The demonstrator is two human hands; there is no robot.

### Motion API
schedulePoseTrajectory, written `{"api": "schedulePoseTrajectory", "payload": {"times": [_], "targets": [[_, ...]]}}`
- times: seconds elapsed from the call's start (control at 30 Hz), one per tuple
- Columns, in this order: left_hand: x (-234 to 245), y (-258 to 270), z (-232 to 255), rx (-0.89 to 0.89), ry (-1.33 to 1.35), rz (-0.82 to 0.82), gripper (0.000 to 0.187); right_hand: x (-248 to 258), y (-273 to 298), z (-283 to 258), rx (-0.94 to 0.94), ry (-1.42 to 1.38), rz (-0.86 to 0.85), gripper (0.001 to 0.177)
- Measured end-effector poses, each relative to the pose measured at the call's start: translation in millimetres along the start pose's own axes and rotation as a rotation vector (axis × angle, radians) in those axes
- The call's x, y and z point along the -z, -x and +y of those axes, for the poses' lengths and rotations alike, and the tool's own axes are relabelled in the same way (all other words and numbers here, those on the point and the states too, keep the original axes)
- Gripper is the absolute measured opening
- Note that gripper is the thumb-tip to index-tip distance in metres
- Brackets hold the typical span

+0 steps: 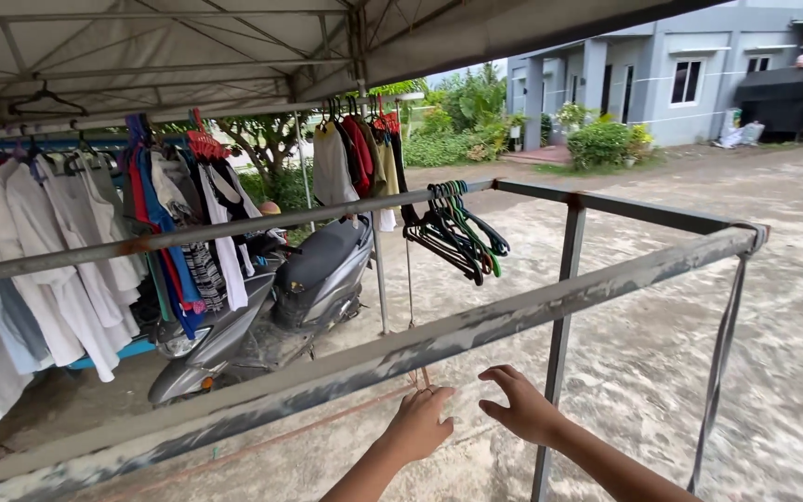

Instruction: The recorder organizes a large number of clothes hangers on a rack and then gathers laundry.

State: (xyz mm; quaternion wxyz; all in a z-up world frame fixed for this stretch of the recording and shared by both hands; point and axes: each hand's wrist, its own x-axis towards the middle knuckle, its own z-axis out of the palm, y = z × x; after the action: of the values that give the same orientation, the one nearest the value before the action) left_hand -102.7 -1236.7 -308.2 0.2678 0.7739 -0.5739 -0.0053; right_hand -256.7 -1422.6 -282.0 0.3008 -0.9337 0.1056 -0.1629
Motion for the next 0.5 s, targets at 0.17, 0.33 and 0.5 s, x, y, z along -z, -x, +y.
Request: {"api": "schedulePoseTrajectory", "payload": {"times": [0.17, 0.33, 0.5], "targets": [[31.6, -22.3, 19.3, 0.115, -0.015, -0.038, 0.052, -2.5, -42.4, 19.9, 0.068, -0.021, 0.052, 0.050], [29.7, -84.6, -18.3, 0.177, -0.121, -0.082, 0.052, -0.6, -106.9, 55.8, 0.027, -0.048, -0.045, 0.038], [43.4, -140.8, -37.1, -0.060, -0.074, -0.001, 0.056, 31.7, -158.0, 55.9, 0.130, -0.118, 0.306, 0.040]]}}
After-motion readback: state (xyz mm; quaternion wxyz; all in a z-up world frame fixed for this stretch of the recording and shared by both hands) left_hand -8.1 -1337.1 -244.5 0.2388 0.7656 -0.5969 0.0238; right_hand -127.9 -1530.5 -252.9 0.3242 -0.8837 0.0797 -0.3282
